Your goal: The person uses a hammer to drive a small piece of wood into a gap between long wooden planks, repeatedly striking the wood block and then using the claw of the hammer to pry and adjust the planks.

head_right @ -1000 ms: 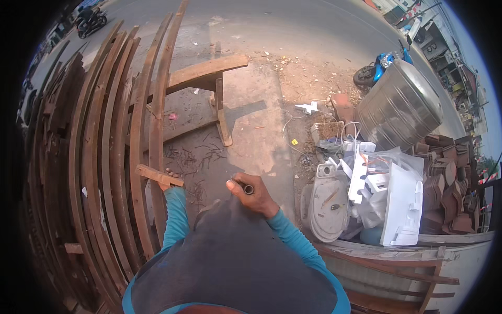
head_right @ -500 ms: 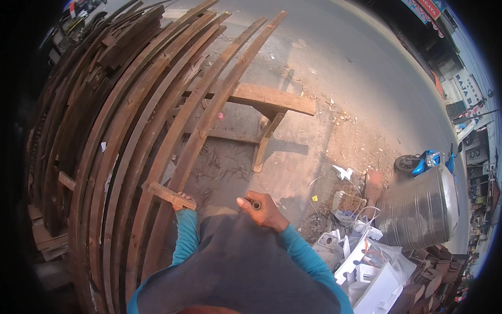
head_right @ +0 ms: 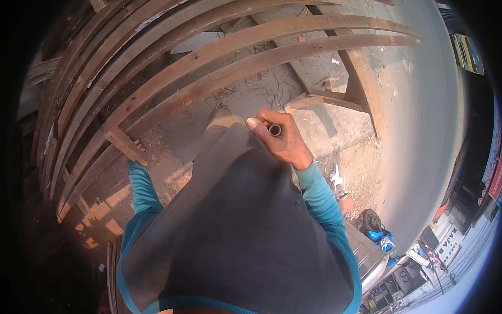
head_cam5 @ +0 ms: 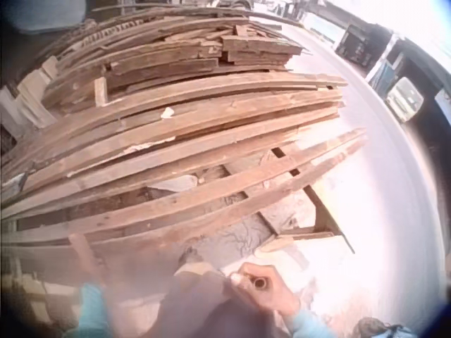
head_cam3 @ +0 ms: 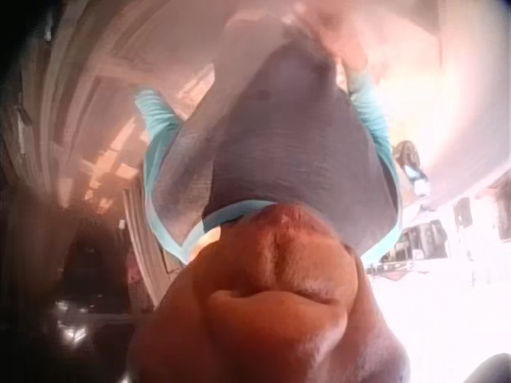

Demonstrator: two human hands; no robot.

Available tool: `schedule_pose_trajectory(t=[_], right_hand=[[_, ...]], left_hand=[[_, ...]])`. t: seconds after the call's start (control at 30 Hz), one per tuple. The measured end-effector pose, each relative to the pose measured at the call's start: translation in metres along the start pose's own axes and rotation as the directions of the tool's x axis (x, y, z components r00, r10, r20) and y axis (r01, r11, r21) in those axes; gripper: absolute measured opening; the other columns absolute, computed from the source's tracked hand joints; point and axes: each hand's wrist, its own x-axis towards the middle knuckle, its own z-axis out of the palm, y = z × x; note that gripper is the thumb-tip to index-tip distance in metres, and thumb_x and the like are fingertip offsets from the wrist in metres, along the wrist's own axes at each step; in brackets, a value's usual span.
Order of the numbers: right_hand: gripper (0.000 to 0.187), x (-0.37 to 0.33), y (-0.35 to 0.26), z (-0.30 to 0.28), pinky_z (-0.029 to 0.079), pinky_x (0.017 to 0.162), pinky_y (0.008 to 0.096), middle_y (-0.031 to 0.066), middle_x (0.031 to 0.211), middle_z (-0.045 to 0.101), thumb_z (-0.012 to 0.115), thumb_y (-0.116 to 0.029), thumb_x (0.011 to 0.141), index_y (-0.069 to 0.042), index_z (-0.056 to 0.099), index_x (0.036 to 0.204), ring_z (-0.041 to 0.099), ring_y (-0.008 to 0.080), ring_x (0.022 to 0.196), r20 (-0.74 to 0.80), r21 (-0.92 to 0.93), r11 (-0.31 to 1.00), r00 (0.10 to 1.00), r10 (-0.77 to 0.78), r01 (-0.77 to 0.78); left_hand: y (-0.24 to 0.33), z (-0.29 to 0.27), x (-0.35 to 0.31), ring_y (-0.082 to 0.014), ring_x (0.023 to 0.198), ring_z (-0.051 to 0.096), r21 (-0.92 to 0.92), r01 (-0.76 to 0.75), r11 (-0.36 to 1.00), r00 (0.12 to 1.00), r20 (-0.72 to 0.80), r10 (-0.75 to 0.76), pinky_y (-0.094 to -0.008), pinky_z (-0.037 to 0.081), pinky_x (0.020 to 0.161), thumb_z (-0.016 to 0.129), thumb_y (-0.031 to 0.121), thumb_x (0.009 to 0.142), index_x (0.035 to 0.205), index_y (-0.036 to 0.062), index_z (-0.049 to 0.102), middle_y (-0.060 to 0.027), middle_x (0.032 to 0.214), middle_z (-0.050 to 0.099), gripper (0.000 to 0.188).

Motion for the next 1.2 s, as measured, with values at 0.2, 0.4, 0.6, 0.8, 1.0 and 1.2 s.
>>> schedule_pose_trajectory(t=[0.2,0.4,0.6,0.8,1.0,1.2], right_hand=[[0.050,0.029,-0.045,0.016,0.035,0.056,0.0256,0.0008,0.065,0.052,0.059,-0.044,0.100,0.001,0.061,0.080,0.046,0.0085,0.061,-0.043,0.083,0.989,0.992,-0.118,0.121],[0.067,0.071,-0.087,0.007,0.035,0.049,0.0263,0.0068,0.059,0.050,0.052,-0.057,0.100,0.007,0.061,0.081,0.044,0.0115,0.048,0.003,0.208,0.927,0.948,-0.319,0.311],[0.070,0.125,-0.123,0.021,0.036,0.047,0.0271,0.0054,0.058,0.047,0.045,-0.060,0.103,0.006,0.059,0.084,0.043,0.0121,0.047,0.221,0.376,0.839,0.842,-0.493,0.393],[0.065,0.146,-0.153,0.068,0.036,0.049,0.0257,0.0040,0.058,0.046,0.044,-0.054,0.105,0.005,0.060,0.085,0.043,0.0113,0.049,0.457,0.353,0.833,0.698,-0.551,0.427],[0.051,0.152,-0.175,0.166,0.025,0.043,0.0250,-0.0035,0.054,0.043,0.064,-0.048,0.098,-0.003,0.060,0.073,0.034,0.0071,0.044,0.662,0.222,0.905,0.625,-0.414,0.364],[0.055,0.130,-0.182,0.269,0.027,0.042,0.0265,-0.0016,0.053,0.043,0.066,-0.051,0.096,-0.003,0.060,0.070,0.034,0.0091,0.043,0.742,-0.097,0.914,0.641,-0.198,0.394]], left_hand=[[-0.019,0.034,-0.029,-0.0176,0.062,0.059,0.183,-0.066,0.981,0.838,-0.524,0.154,-0.0323,0.049,0.057,0.053,0.061,0.096,0.110,0.0068,0.059,-0.0024,0.084,0.060,0.057],[-0.146,0.129,-0.058,-0.0212,0.081,0.065,0.504,-0.176,0.846,0.769,-0.466,0.438,-0.0352,0.054,0.070,0.048,0.079,0.090,0.124,0.0044,0.061,-0.0105,0.095,0.067,0.083],[-0.250,0.228,-0.014,-0.0179,0.109,0.059,0.750,-0.076,0.657,0.910,-0.216,0.352,-0.0331,0.048,0.095,0.081,0.043,0.078,0.131,-0.0012,0.053,-0.0116,0.116,0.062,0.074],[-0.315,0.217,0.045,-0.0421,0.110,0.063,0.956,0.244,0.165,0.719,-0.292,0.631,-0.0458,0.050,0.095,0.084,0.041,0.069,0.132,0.0045,0.050,-0.0205,0.115,0.067,0.080],[-0.316,0.268,0.042,-0.0412,0.113,0.065,0.883,0.465,-0.065,0.817,-0.399,0.416,-0.0438,0.052,0.096,0.072,0.050,0.073,0.150,0.0028,0.037,-0.0269,0.114,0.069,0.097],[-0.319,0.253,0.063,-0.0383,0.112,0.066,0.868,0.475,-0.145,0.841,-0.400,0.363,-0.0427,0.050,0.101,0.063,0.051,0.081,0.144,0.0033,0.047,-0.0239,0.113,0.071,0.080]])
